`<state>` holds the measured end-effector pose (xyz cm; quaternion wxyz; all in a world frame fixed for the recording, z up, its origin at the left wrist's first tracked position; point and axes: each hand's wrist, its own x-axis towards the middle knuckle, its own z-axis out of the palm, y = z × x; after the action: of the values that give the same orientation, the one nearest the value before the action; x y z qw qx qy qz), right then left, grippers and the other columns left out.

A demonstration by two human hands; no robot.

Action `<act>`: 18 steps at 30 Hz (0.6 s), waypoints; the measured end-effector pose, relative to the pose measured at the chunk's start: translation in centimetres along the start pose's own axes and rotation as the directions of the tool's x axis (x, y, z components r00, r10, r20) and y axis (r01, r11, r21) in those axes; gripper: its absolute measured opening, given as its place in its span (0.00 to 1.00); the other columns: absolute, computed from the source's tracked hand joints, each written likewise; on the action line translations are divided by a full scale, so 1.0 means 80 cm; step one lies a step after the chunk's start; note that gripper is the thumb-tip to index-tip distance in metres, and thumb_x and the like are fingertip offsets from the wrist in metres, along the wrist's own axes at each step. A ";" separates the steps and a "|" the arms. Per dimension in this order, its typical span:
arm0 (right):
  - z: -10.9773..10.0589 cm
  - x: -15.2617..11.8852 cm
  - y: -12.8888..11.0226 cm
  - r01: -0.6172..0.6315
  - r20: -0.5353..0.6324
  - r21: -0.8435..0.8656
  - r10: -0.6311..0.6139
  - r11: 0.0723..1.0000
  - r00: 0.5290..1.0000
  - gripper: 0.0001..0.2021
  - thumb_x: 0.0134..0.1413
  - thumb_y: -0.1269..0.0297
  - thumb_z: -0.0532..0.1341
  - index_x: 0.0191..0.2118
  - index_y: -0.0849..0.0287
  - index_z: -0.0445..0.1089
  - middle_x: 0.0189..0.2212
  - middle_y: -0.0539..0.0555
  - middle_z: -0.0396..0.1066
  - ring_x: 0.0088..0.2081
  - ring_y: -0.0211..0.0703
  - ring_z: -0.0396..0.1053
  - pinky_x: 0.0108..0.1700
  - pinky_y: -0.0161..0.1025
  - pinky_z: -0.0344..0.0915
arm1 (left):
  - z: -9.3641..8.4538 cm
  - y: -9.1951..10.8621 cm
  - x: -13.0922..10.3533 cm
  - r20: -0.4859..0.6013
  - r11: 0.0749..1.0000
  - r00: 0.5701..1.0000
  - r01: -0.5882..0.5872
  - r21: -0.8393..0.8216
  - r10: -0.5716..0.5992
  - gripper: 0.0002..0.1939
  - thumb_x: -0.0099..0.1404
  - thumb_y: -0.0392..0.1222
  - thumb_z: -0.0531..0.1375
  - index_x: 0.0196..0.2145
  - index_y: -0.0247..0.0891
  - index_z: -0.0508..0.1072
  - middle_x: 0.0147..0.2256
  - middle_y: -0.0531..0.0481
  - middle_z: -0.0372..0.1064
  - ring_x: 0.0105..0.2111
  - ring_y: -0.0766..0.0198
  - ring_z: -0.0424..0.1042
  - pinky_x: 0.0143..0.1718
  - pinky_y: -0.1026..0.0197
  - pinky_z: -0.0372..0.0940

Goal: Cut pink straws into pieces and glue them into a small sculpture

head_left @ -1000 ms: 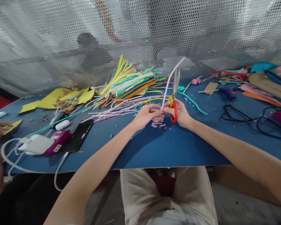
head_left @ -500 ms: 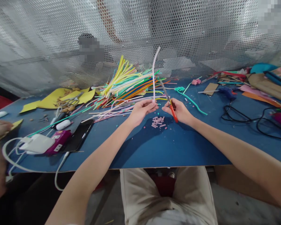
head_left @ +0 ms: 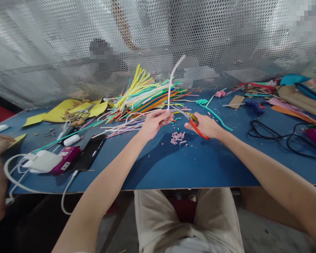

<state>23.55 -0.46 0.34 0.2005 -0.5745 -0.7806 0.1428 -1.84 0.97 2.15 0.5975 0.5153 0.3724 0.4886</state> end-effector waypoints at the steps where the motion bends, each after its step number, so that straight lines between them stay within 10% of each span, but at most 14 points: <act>1: 0.000 0.000 0.002 0.021 0.013 0.028 -0.021 0.999 1.000 0.26 0.56 0.34 0.58 0.36 0.55 0.61 0.32 0.57 0.71 0.29 0.45 0.64 0.31 0.39 0.53 | 0.000 0.001 -0.001 0.003 1.000 1.000 0.014 0.016 -0.014 0.15 0.57 0.44 0.72 0.41 0.35 0.82 0.39 0.45 0.81 0.34 0.67 0.80 0.39 0.68 0.74; 18: -0.008 -0.022 -0.024 0.105 0.216 0.504 -0.242 0.857 0.946 0.22 0.54 0.41 0.66 0.34 0.56 0.63 0.28 0.47 0.61 0.28 0.38 0.58 0.32 0.39 0.58 | 0.009 0.022 -0.016 0.083 0.967 0.982 0.148 0.207 -0.168 0.12 0.51 0.41 0.71 0.35 0.35 0.83 0.31 0.46 0.80 0.27 0.67 0.77 0.34 0.65 0.74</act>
<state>22.70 -2.69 1.55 0.2416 -0.4070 -0.7885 0.3926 -1.79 -0.46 3.93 0.5976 0.5653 0.4290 0.3732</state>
